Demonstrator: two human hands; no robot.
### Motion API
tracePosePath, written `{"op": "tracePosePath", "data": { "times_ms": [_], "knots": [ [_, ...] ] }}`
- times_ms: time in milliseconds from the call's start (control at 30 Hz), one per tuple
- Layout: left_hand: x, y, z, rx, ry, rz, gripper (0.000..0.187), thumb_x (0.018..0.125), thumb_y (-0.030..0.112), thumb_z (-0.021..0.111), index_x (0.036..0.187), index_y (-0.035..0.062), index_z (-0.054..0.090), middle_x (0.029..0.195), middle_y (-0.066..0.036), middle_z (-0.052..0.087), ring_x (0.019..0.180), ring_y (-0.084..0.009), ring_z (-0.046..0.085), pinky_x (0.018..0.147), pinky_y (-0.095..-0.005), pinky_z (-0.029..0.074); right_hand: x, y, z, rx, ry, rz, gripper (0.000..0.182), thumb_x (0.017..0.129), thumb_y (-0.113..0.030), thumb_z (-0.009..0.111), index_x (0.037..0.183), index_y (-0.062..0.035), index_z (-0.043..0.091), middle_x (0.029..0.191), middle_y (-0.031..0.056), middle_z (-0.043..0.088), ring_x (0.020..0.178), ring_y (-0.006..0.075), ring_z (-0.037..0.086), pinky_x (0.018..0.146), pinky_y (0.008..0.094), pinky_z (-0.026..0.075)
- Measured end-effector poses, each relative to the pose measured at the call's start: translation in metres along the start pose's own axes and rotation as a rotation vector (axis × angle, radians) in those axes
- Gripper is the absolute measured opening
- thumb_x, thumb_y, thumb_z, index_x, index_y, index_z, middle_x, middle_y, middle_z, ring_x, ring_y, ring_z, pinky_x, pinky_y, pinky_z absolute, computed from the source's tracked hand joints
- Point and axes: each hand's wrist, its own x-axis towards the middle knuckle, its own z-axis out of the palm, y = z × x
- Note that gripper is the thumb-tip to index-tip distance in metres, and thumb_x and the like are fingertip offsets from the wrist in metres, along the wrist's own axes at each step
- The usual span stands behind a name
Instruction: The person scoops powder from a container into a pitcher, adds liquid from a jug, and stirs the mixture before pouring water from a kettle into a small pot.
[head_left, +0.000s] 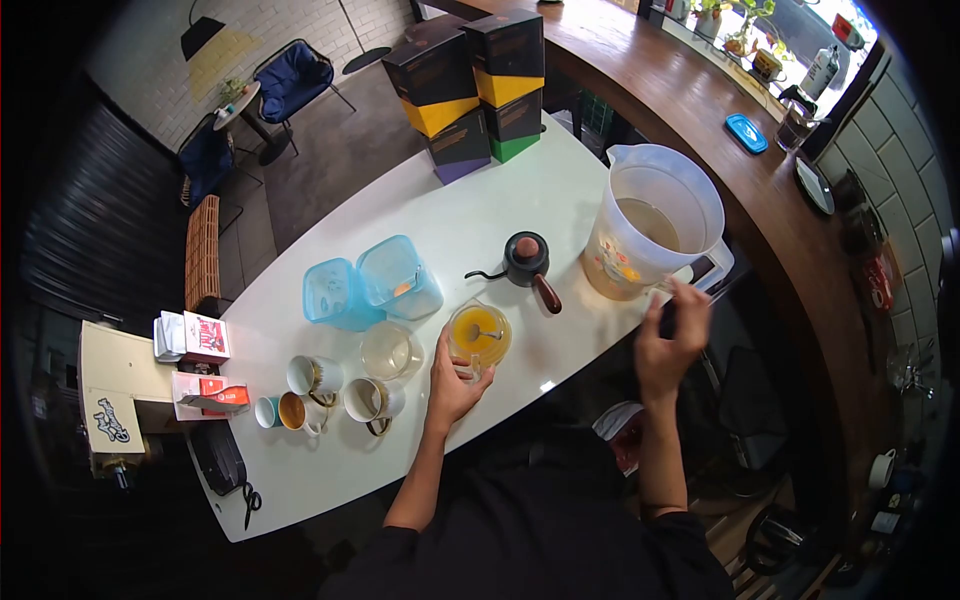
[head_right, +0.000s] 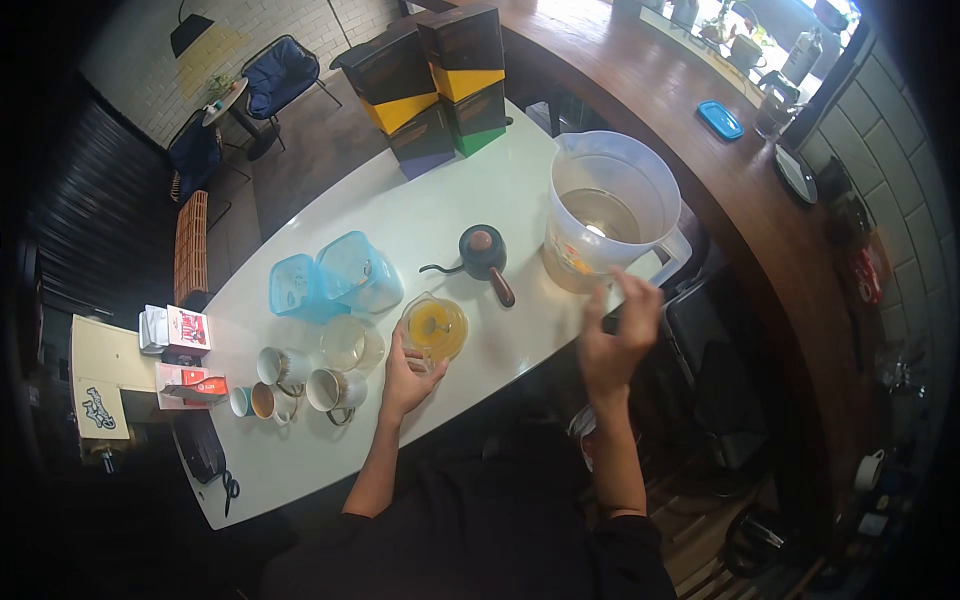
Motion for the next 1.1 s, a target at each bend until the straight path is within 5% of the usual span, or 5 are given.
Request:
{"op": "tracePosePath", "data": {
  "times_ms": [200,400,500,667,1100],
  "knots": [
    [0.003,0.006,-0.005,0.066,-0.147,0.006,0.103,0.07,0.015,0.082,0.156,0.006,0.025,0.136,-0.02,0.053,0.105,-0.029,0.061,0.083,-0.0378,0.059,0.032,0.065,-0.004,0.16,0.295,0.231,0.026,0.095,-0.02,0.068,0.11,0.0019,0.065,0.097,0.0109,0.063,0.096,0.0226,0.06,0.088,0.0378,0.047],
    [0.003,-0.004,0.001,0.188,-0.102,0.176,0.101,0.069,0.015,0.081,0.155,0.0053,0.028,0.14,-0.021,0.051,0.125,-0.0337,0.05,0.103,-0.043,0.049,0.036,0.121,0.0,0.866,-0.243,0.334,0.05,0.101,-0.044,0.061,0.07,-0.006,0.053,0.071,0.0028,0.052,0.069,0.0121,0.047,0.066,0.0287,0.035],
    [0.007,-0.006,0.004,0.188,-0.094,0.276,0.101,0.068,0.014,0.082,0.154,0.0031,0.029,0.142,-0.022,0.05,0.131,-0.0364,0.049,0.109,-0.0444,0.044,0.044,0.12,-0.004,0.98,-0.394,0.405,0.057,0.101,-0.044,0.061,0.06,-0.0085,0.043,0.06,0.0009,0.046,0.06,0.011,0.043,0.056,0.0288,0.03],
    [0.005,0.016,0.021,0.012,0.039,0.324,0.102,0.068,0.017,0.088,0.152,-0.0001,0.031,0.143,-0.025,0.049,0.132,-0.0381,0.051,0.112,-0.0447,0.041,0.037,0.082,0.011,0.867,-0.079,0.521,0.052,0.099,-0.033,0.066,0.057,-0.0169,0.041,0.048,-0.0079,0.033,0.041,0.0036,0.022,0.043,0.028,0.013],
    [0.019,0.019,0.018,-0.136,-0.04,0.443,0.083,0.065,0.015,0.092,0.135,0.0002,0.051,0.119,-0.018,0.067,0.112,-0.0332,0.067,0.098,-0.0397,0.052,-0.003,0.031,-0.065,0.661,0.051,0.564,0.046,0.093,-0.025,0.072,0.055,-0.0111,0.051,0.05,-0.0086,0.04,0.043,0.0011,0.027,0.044,0.0279,0.013]
  ]
}}
